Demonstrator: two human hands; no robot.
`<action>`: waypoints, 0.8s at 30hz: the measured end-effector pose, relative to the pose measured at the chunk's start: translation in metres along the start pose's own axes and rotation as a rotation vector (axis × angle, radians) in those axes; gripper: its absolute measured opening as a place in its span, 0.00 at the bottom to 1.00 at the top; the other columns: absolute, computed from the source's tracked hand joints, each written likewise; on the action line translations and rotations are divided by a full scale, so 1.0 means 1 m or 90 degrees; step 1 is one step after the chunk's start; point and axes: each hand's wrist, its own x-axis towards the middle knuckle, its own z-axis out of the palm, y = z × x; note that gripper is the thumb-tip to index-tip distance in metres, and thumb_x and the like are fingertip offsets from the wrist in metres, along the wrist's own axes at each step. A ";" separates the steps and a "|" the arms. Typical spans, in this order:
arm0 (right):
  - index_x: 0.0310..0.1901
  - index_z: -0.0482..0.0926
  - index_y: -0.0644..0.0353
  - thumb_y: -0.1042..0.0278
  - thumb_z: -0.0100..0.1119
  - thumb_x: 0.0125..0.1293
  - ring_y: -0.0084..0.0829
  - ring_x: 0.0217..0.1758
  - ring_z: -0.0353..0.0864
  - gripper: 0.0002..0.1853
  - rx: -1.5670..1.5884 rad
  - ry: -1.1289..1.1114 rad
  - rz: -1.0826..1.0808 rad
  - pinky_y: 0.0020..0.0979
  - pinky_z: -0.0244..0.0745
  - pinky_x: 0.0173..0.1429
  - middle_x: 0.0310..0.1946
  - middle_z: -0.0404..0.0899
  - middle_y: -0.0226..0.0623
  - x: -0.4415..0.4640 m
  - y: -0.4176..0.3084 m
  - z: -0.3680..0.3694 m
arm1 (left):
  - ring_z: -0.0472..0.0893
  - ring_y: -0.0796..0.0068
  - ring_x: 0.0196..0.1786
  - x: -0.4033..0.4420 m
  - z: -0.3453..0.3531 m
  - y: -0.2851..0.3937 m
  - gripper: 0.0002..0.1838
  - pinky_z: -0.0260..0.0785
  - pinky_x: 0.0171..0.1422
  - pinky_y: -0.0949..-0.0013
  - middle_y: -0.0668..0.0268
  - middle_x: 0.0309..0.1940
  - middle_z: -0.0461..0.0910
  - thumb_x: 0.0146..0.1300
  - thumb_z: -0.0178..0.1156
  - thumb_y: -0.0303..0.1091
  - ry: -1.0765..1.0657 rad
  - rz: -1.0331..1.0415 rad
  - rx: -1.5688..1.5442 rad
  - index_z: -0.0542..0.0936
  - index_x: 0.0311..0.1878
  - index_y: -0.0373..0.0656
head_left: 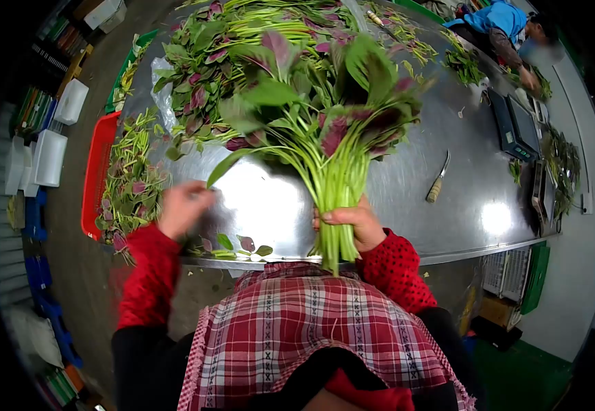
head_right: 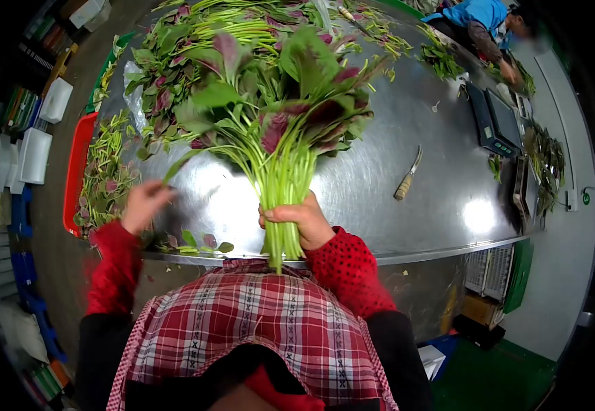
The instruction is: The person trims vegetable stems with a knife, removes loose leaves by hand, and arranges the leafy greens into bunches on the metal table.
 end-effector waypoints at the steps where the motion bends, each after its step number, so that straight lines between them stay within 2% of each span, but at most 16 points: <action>1: 0.49 0.72 0.67 0.79 0.62 0.50 0.34 0.35 0.83 0.22 -0.021 0.014 0.019 0.35 0.80 0.42 0.35 0.80 0.42 0.008 0.008 0.001 | 0.81 0.65 0.51 -0.003 0.041 0.007 0.28 0.70 0.59 0.64 0.56 0.47 0.82 0.62 0.60 0.50 -0.101 0.074 -0.111 0.78 0.54 0.33; 2: 0.47 0.74 0.68 0.80 0.63 0.50 0.33 0.35 0.83 0.20 -0.039 0.031 0.038 0.33 0.79 0.43 0.35 0.81 0.41 0.017 0.021 0.000 | 0.79 0.65 0.54 -0.005 0.084 0.013 0.31 0.70 0.61 0.64 0.54 0.53 0.79 0.66 0.56 0.51 -0.285 0.051 -0.439 0.72 0.60 0.31; 3: 0.49 0.75 0.68 0.80 0.65 0.52 0.32 0.38 0.82 0.20 -0.038 0.055 0.058 0.32 0.79 0.45 0.38 0.81 0.41 0.023 0.039 -0.006 | 0.76 0.65 0.57 -0.004 0.127 0.014 0.32 0.69 0.63 0.62 0.54 0.57 0.75 0.69 0.51 0.50 -0.401 0.011 -0.650 0.66 0.64 0.31; 5: 0.50 0.76 0.68 0.80 0.66 0.54 0.32 0.40 0.82 0.20 -0.044 0.078 0.144 0.33 0.79 0.47 0.39 0.81 0.40 0.024 0.072 -0.025 | 0.79 0.68 0.53 -0.011 0.185 0.030 0.25 0.72 0.57 0.65 0.58 0.53 0.77 0.68 0.55 0.43 -0.395 -0.077 -0.894 0.71 0.60 0.34; 8: 0.52 0.75 0.67 0.78 0.67 0.55 0.30 0.45 0.81 0.21 -0.059 0.094 0.159 0.32 0.77 0.52 0.43 0.81 0.39 0.003 0.083 -0.031 | 0.80 0.71 0.50 -0.019 0.197 0.031 0.21 0.74 0.54 0.67 0.60 0.50 0.79 0.66 0.59 0.37 -0.353 -0.196 -0.897 0.73 0.57 0.35; 10: 0.54 0.75 0.66 0.76 0.68 0.57 0.28 0.50 0.79 0.22 -0.116 0.086 0.153 0.31 0.74 0.56 0.47 0.80 0.38 -0.007 0.083 -0.033 | 0.80 0.70 0.50 -0.023 0.187 0.037 0.22 0.74 0.54 0.66 0.59 0.51 0.78 0.65 0.60 0.36 -0.369 -0.185 -0.842 0.72 0.58 0.34; 11: 0.54 0.75 0.66 0.76 0.68 0.57 0.28 0.50 0.79 0.22 -0.113 0.086 0.156 0.31 0.74 0.56 0.47 0.80 0.38 -0.008 0.086 -0.035 | 0.80 0.68 0.50 -0.024 0.183 0.039 0.23 0.75 0.54 0.64 0.57 0.51 0.78 0.64 0.61 0.34 -0.382 -0.162 -0.786 0.71 0.59 0.33; 12: 0.54 0.75 0.67 0.75 0.67 0.58 0.28 0.49 0.79 0.22 -0.115 0.101 0.146 0.31 0.74 0.56 0.47 0.80 0.37 -0.007 0.088 -0.037 | 0.82 0.68 0.44 -0.026 0.187 0.038 0.21 0.78 0.48 0.66 0.57 0.47 0.80 0.62 0.63 0.30 -0.332 -0.173 -0.803 0.73 0.56 0.32; 13: 0.54 0.75 0.67 0.75 0.67 0.59 0.28 0.48 0.79 0.21 -0.116 0.116 0.136 0.31 0.75 0.55 0.46 0.80 0.37 -0.007 0.090 -0.037 | 0.82 0.68 0.44 -0.027 0.182 0.040 0.21 0.78 0.48 0.66 0.57 0.47 0.80 0.62 0.63 0.30 -0.331 -0.175 -0.801 0.73 0.56 0.32; 15: 0.54 0.75 0.67 0.71 0.65 0.62 0.28 0.47 0.80 0.19 -0.089 0.159 0.141 0.30 0.75 0.54 0.46 0.80 0.37 -0.005 0.091 -0.034 | 0.83 0.69 0.41 -0.029 0.169 0.045 0.20 0.78 0.46 0.66 0.58 0.44 0.81 0.62 0.63 0.30 -0.302 -0.252 -0.768 0.74 0.54 0.32; 17: 0.53 0.75 0.67 0.67 0.62 0.66 0.28 0.44 0.80 0.18 0.035 0.240 0.108 0.29 0.76 0.51 0.44 0.81 0.36 0.000 0.098 -0.035 | 0.83 0.72 0.38 -0.025 0.163 0.048 0.17 0.77 0.44 0.70 0.59 0.42 0.82 0.60 0.65 0.30 -0.274 -0.247 -0.758 0.77 0.51 0.33; 18: 0.55 0.73 0.67 0.61 0.60 0.68 0.29 0.48 0.79 0.21 0.016 0.258 0.117 0.32 0.74 0.54 0.48 0.79 0.39 0.003 0.100 -0.034 | 0.83 0.72 0.39 -0.023 0.165 0.047 0.18 0.77 0.44 0.70 0.59 0.42 0.82 0.60 0.65 0.29 -0.292 -0.232 -0.762 0.77 0.51 0.33; 21: 0.59 0.69 0.68 0.57 0.58 0.69 0.31 0.53 0.76 0.25 -0.062 0.268 0.091 0.33 0.71 0.58 0.52 0.76 0.42 0.014 0.113 -0.031 | 0.83 0.72 0.39 -0.022 0.164 0.045 0.19 0.77 0.45 0.69 0.59 0.42 0.82 0.58 0.65 0.28 -0.317 -0.193 -0.727 0.77 0.52 0.33; 22: 0.59 0.69 0.68 0.52 0.55 0.70 0.28 0.53 0.75 0.27 -0.060 0.194 0.101 0.32 0.72 0.56 0.53 0.75 0.42 0.011 0.116 -0.033 | 0.83 0.72 0.40 -0.022 0.163 0.043 0.19 0.77 0.45 0.69 0.59 0.42 0.82 0.58 0.65 0.27 -0.323 -0.172 -0.691 0.76 0.52 0.33; 23: 0.59 0.69 0.68 0.52 0.55 0.70 0.28 0.53 0.75 0.27 -0.058 0.197 0.105 0.32 0.72 0.56 0.53 0.75 0.42 -0.001 0.120 -0.033 | 0.83 0.71 0.40 -0.026 0.162 0.040 0.19 0.77 0.46 0.68 0.59 0.42 0.82 0.57 0.65 0.26 -0.331 -0.156 -0.655 0.76 0.52 0.34; 24: 0.60 0.69 0.68 0.52 0.55 0.70 0.28 0.54 0.75 0.28 -0.278 0.096 0.085 0.32 0.71 0.57 0.53 0.75 0.43 -0.016 0.119 -0.034 | 0.82 0.71 0.41 -0.031 0.159 0.038 0.19 0.76 0.46 0.68 0.59 0.43 0.82 0.56 0.65 0.24 -0.338 -0.187 -0.674 0.76 0.52 0.34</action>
